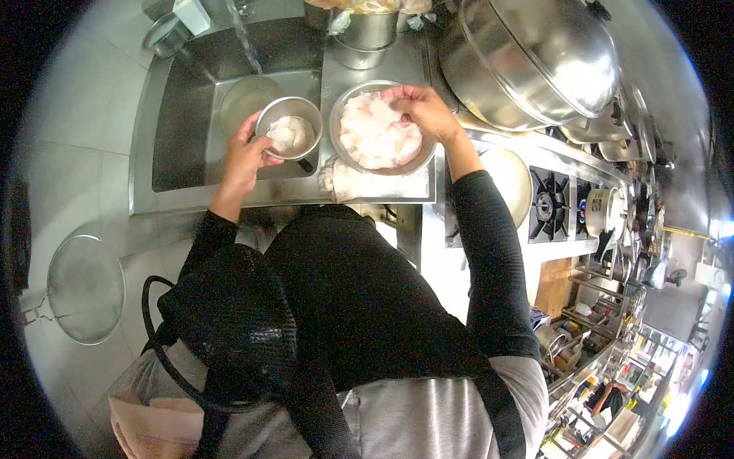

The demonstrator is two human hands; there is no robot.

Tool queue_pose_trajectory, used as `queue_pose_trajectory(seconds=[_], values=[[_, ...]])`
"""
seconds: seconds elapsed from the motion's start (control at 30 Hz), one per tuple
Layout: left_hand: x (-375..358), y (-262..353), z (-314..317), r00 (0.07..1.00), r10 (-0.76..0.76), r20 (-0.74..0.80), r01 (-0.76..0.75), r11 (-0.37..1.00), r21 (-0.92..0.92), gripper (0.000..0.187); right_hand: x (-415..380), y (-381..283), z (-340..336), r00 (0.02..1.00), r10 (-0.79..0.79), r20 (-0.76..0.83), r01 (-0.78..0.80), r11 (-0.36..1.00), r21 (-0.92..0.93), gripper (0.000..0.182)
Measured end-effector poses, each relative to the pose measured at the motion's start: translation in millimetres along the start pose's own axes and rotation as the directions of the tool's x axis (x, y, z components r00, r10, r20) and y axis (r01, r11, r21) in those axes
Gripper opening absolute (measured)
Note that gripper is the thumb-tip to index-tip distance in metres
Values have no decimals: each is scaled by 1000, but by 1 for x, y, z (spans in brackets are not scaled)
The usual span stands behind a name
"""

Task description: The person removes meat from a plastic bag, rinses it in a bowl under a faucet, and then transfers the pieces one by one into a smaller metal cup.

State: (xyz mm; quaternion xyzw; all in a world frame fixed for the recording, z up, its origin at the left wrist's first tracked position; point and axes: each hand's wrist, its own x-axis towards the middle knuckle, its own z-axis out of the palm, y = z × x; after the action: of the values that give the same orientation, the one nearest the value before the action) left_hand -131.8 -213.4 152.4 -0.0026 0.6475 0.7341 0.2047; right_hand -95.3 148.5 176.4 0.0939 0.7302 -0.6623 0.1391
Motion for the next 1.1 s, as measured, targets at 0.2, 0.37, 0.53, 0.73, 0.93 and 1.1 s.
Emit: queue_pose_trajectory(seconds=[0.2, 0.37, 0.53, 0.73, 0.93, 1.1], values=[[2, -7, 18, 998, 9, 56, -11, 1000, 29, 58, -14, -52, 32, 986, -35, 164, 25, 998, 63, 29], [2, -10, 15, 999, -10, 49, 9, 1000, 10, 57, 18, 25, 52, 985, -171, -5, 81, 491, -867, 38], [-8, -4, 13, 999, -4, 39, 5, 1000, -6, 57, 41, 41, 44, 974, -221, -42, 32, 322, -946, 45], [-14, 12, 13, 1000, 8, 17, -7, 997, -80, 56, 11, -1, -4, 972, 233, -17, -233, 972, -2, 26], [-2, 19, 27, 996, 42, 81, -34, 995, -97, 55, -1, -25, -12, 991, 127, 32, -127, 992, 17, 24], [6, 18, 34, 995, 51, 80, -41, 991, -126, 55, 1, -24, -5, 984, 173, -43, -171, 985, 32, 16]])
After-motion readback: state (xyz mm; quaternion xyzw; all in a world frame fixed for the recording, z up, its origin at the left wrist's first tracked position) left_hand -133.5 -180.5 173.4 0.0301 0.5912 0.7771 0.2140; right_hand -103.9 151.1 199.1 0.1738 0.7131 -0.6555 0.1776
